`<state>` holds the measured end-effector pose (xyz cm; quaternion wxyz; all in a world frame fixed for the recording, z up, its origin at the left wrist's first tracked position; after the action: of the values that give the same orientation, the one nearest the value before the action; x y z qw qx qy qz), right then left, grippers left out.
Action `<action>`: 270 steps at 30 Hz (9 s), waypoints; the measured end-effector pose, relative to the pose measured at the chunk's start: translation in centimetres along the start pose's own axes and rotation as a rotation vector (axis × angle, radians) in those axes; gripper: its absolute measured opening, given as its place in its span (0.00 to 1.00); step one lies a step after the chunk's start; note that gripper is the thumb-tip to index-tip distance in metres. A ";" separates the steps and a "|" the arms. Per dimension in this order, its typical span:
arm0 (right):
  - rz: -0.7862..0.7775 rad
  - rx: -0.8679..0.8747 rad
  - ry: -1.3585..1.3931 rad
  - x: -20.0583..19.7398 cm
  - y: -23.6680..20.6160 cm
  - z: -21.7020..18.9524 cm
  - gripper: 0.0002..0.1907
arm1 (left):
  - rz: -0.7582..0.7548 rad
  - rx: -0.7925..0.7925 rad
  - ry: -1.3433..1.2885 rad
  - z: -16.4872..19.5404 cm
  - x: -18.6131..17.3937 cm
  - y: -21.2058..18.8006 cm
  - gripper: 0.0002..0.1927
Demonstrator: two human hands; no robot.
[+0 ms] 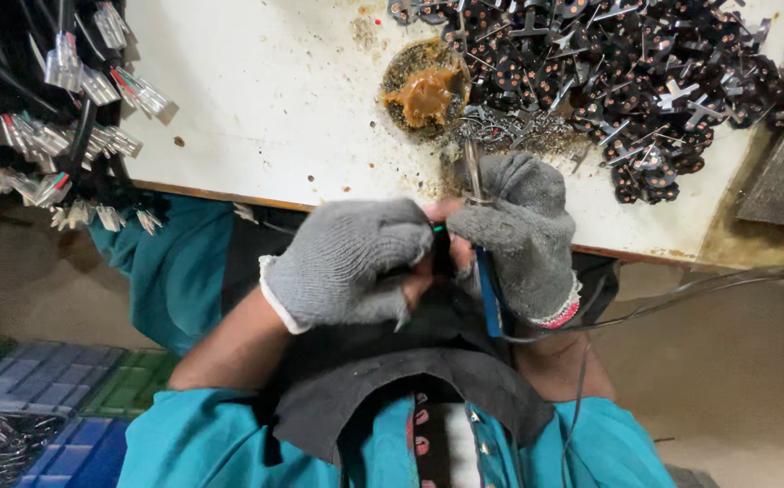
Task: The person repeatedly strips the ends of red and green wires, inserts them into small black plastic connectors, and crimps them using pliers. Finished assemblies are placed on the table among many similar components.
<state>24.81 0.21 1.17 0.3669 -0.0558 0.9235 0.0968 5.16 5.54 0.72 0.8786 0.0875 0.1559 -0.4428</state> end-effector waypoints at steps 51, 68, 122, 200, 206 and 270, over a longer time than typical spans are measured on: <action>0.004 -0.038 0.083 -0.5 -2.5 1.3 0.29 | 0.277 -0.127 0.415 -2.8 1.3 0.3 0.11; -0.066 -0.292 -0.139 1.5 -4.7 3.8 0.16 | 0.271 -0.152 0.419 -3.1 1.4 0.2 0.13; -0.101 -0.298 -0.143 1.6 -5.3 4.0 0.12 | 0.309 -0.107 0.433 -3.1 1.4 0.1 0.15; 0.092 0.113 0.027 2.2 -1.5 1.9 0.13 | 0.283 -0.128 0.485 -3.3 1.5 0.1 0.17; 0.179 0.030 -0.115 2.9 -1.6 1.9 0.21 | 0.290 -0.118 0.473 -3.4 1.6 -0.1 0.13; 0.068 -0.065 -0.098 -0.4 0.7 -0.6 0.15 | 0.276 -0.016 0.336 -2.4 1.2 -1.2 0.17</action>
<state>24.60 0.74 1.98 0.4062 -0.0314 0.9022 0.1416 4.40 4.63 -1.92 0.8933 0.1737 0.2902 -0.2960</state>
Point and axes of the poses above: each hand's wrist, its own y-axis towards the middle knuckle, its own x-axis out of the palm, z = x × y, the point moved 2 cm from there along y, towards the middle knuckle, and after that the axes turned 1 degree about -z, right-handed, at the moved point
